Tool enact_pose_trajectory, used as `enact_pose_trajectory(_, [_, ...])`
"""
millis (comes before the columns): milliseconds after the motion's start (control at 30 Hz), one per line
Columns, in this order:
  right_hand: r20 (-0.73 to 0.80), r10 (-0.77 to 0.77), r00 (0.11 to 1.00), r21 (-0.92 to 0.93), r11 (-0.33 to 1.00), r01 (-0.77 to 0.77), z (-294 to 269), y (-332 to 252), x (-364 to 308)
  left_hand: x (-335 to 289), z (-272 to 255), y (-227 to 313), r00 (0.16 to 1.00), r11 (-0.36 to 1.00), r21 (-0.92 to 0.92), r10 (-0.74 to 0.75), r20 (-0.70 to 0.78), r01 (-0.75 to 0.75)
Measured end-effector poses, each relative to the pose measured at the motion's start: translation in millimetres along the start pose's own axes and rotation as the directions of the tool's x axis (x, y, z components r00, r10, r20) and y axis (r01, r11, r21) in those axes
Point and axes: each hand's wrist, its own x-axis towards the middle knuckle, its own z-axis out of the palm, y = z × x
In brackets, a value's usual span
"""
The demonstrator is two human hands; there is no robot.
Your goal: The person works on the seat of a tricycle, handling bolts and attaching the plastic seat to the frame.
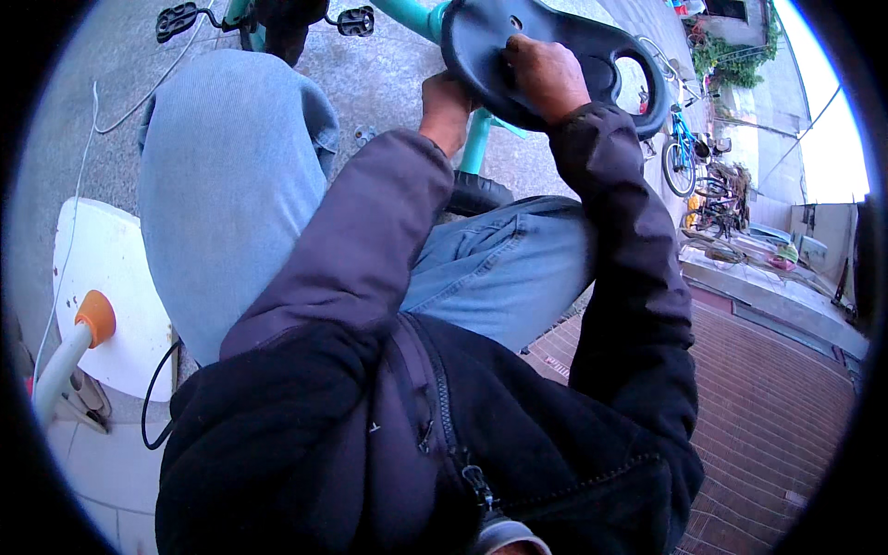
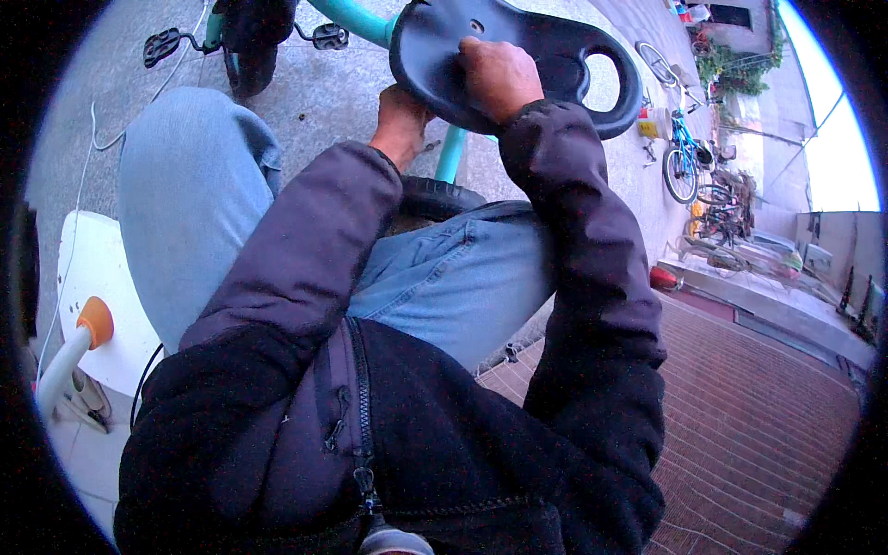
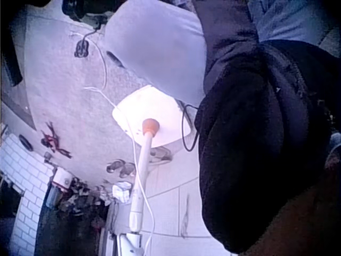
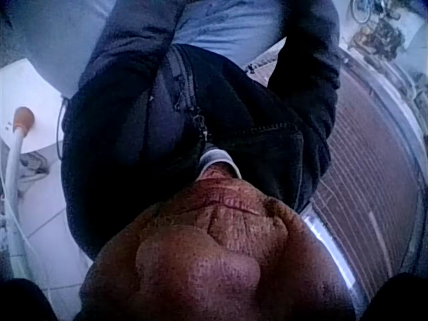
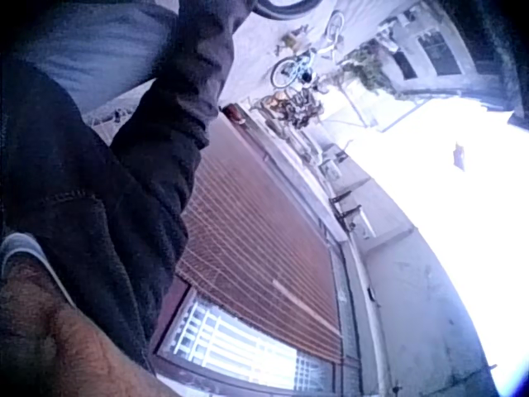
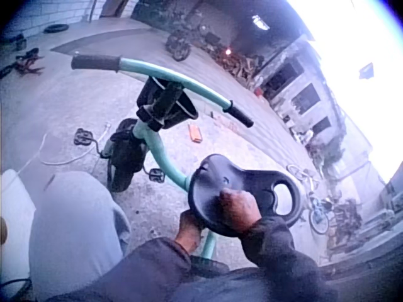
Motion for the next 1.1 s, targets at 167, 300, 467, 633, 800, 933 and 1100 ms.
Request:
enact_pose_trajectory(167, [0.069, -0.023, 0.997, -0.072, 0.997, 0.028, -7, 0, 5, -4, 4, 3, 1.0, 1.0, -0.014, 0.015, -0.004, -0.015])
enact_pose_trajectory(300, [0.055, 0.038, 0.998, -0.124, 0.992, -0.031, -8, -8, 5, 1, -3, 1, 0.999, 0.997, 0.072, 0.023, 0.034, -0.025])
enact_pose_trajectory(467, [0.053, 0.099, 0.994, -0.084, 0.992, -0.094, -6, -9, 7, -13, 12, 5, 0.995, 0.995, -0.039, -0.091, -0.027, 0.09])
enact_pose_trajectory(633, [0.076, 0.1, 0.992, 0.039, 0.994, -0.104, -6, 0, 7, -39, 29, -23, 0.993, 0.992, 0.122, 0.028, -0.115, -0.014])
enact_pose_trajectory(800, [0.09, 0.104, 0.99, 0.126, 0.985, -0.115, -5, 10, 3, -60, 47, -30, 0.968, 0.922, 0.299, 0.247, 0.039, -0.247])
enact_pose_trajectory(933, [0.079, 0.212, 0.974, 0.381, 0.897, -0.226, -1, 7, 7, -60, 46, -5, 0.986, 0.968, 0.196, 0.166, -0.026, -0.158])
enact_pose_trajectory(1100, [0.096, 0.389, 0.916, 0.503, 0.775, -0.382, -1, 12, 4, -71, 57, 14, 0.968, 0.881, 0.439, 0.237, -0.087, -0.176])
